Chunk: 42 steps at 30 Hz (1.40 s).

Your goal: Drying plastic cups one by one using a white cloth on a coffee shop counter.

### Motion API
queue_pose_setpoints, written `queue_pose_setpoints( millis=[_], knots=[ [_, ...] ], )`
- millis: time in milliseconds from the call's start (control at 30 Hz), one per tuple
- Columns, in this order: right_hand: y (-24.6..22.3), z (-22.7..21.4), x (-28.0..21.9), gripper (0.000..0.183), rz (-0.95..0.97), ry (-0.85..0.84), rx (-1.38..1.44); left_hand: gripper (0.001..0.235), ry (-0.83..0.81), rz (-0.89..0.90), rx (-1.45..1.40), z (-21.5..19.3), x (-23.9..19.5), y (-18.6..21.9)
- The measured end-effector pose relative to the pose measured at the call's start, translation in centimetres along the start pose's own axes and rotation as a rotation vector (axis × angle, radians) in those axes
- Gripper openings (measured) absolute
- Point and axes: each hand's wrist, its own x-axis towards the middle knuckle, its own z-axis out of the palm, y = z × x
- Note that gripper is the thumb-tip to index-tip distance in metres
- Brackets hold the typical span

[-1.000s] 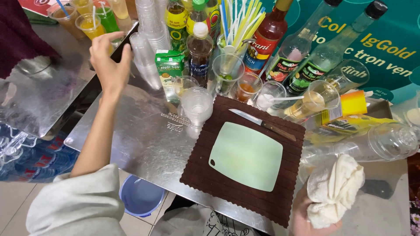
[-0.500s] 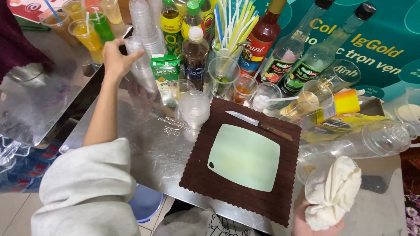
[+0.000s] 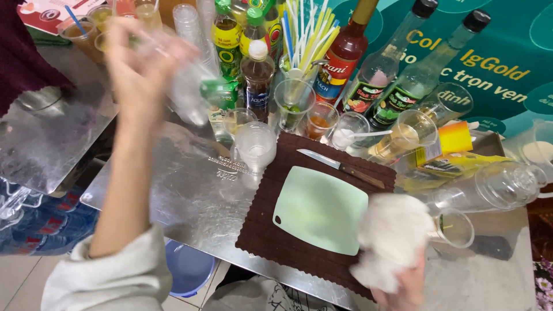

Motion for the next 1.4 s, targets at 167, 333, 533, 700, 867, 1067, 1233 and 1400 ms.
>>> queue_pose_setpoints(
  millis=[167, 333, 533, 700, 867, 1067, 1233, 1400],
  knots=[
    [0.4, 5.6, 4.5, 0.07, -0.468, -0.045, -1.04, 0.041, -0.365, 0.111, -0.016, 8.6, -5.4, 3.0],
    [-0.3, 16.4, 7.3, 0.063, -0.704, -0.562, -1.138, 0.038, -0.435, -0.112, -0.133, 12.9, -8.0, 4.1],
    [1.2, 16.1, 5.3, 0.025, -1.057, -0.598, -1.401, 0.026, -0.239, -0.329, -0.118, 15.1, -9.6, 4.4],
    [2.3, 10.2, 5.5, 0.039, -0.931, -0.497, -1.37, 0.033, -0.259, -0.413, -0.159, 15.5, -10.4, 3.2],
    [-1.5, 9.5, 7.5, 0.033, -0.836, -0.288, -1.381, 0.074, -0.62, -0.687, -0.587, 14.1, -9.5, 3.0],
    [-1.4, 11.3, 6.3, 0.035, -0.775, -0.385, -1.264, 0.062, -0.564, -0.586, -0.372, 14.5, -9.4, 3.5],
    [0.4, 13.5, 5.1, 0.02, -0.791, -0.712, -1.224, 0.05, -0.35, -0.377, -0.195, 14.8, -10.4, 0.7],
    [0.9, 13.1, 3.9, 0.031, -0.805, -0.932, -1.292, 0.061, -0.337, -0.435, -0.137, 14.9, -10.2, 2.3]
  ],
)
